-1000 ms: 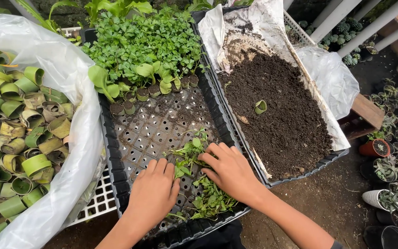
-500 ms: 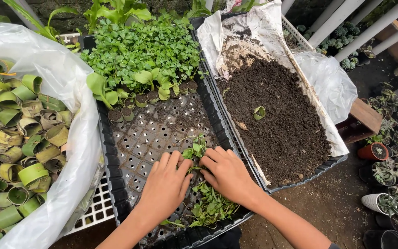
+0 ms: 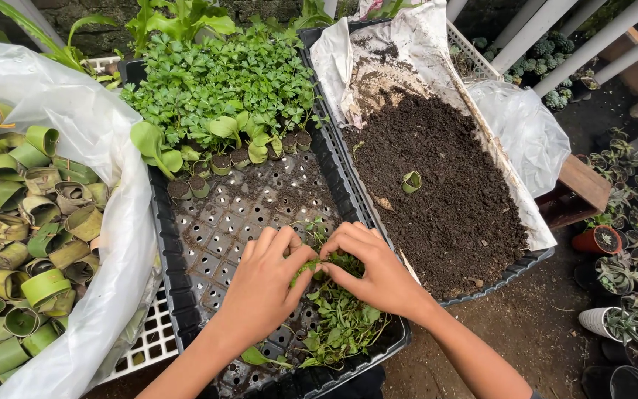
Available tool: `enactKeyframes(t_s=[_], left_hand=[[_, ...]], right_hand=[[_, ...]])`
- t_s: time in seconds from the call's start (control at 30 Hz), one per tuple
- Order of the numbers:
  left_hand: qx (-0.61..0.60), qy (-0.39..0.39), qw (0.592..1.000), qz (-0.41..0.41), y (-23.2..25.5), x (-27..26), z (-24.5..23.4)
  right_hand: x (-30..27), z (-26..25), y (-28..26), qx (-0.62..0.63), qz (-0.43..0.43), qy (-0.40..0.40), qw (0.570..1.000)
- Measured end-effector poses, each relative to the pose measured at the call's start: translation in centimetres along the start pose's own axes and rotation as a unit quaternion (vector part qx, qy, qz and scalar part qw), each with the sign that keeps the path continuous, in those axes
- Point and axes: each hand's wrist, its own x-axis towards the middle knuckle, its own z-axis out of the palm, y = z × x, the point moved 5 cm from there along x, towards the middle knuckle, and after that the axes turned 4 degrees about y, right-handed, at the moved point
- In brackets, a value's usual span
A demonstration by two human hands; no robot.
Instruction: The person plants small seedlings into a tray filled with soil. They pick seedlings from a tray, place them into rolled leaf cups, and then insert the cups into the soil, pressing the soil around them.
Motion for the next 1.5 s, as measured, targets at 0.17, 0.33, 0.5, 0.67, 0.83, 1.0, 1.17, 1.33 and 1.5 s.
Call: enactKeyframes(t_s=[0.17, 0.33, 0.5, 0.67, 0.83, 1.0, 1.17, 1.33, 1.5], left_hand=[[-0.038, -0.038, 0.998, -0.030, -1.0, 0.0, 0.0], [-0.088, -0.073, 0.988, -0.100, -1.8, -0.3, -0.1], [-0.126, -0.065, 0.977, -0.158, -2.7, -0.7, -1.2], [-0.178, -0.033, 0.972, -0.148, -2.2, -0.4, -3.7], [-0.199, -0.025, 0.974, -0.109, -0.4, 0.8, -5.5], [-0.234, 0.009, 0.967, -0.097, -0.2, 1.4, -6.3], [-0.310, 0.033, 0.944, -0.108, -1.2, 1.6, -5.6], [-0.383, 0.063, 0.916, -0.099, -1.5, 1.7, -5.6], [-0.466, 0.047, 0.872, -0.144, -2.6, 1.7, -4.7]], right_hand=[[-0.2, -0.3, 0.8, 0.012, 0.010, -0.006, 1.000], [-0.5, -0.7, 2.2, 0.006, 0.038, 0.007, 0.999], [-0.7, -2.0, 3.1, -0.021, 0.048, 0.048, 0.997], [-0.8, -1.8, 0.9, -0.076, -0.012, 0.035, 0.996], [-0.4, -1.1, -3.2, -0.100, -0.150, 0.063, 0.982], [0.5, -1.5, -3.5, 0.000, -0.128, 0.118, 0.985], [1.4, -1.5, -3.2, 0.094, -0.064, 0.106, 0.988], [2.2, -0.2, -2.8, 0.144, -0.059, 0.062, 0.986], [2.6, 0.5, -1.7, 0.196, -0.006, 0.058, 0.979]])
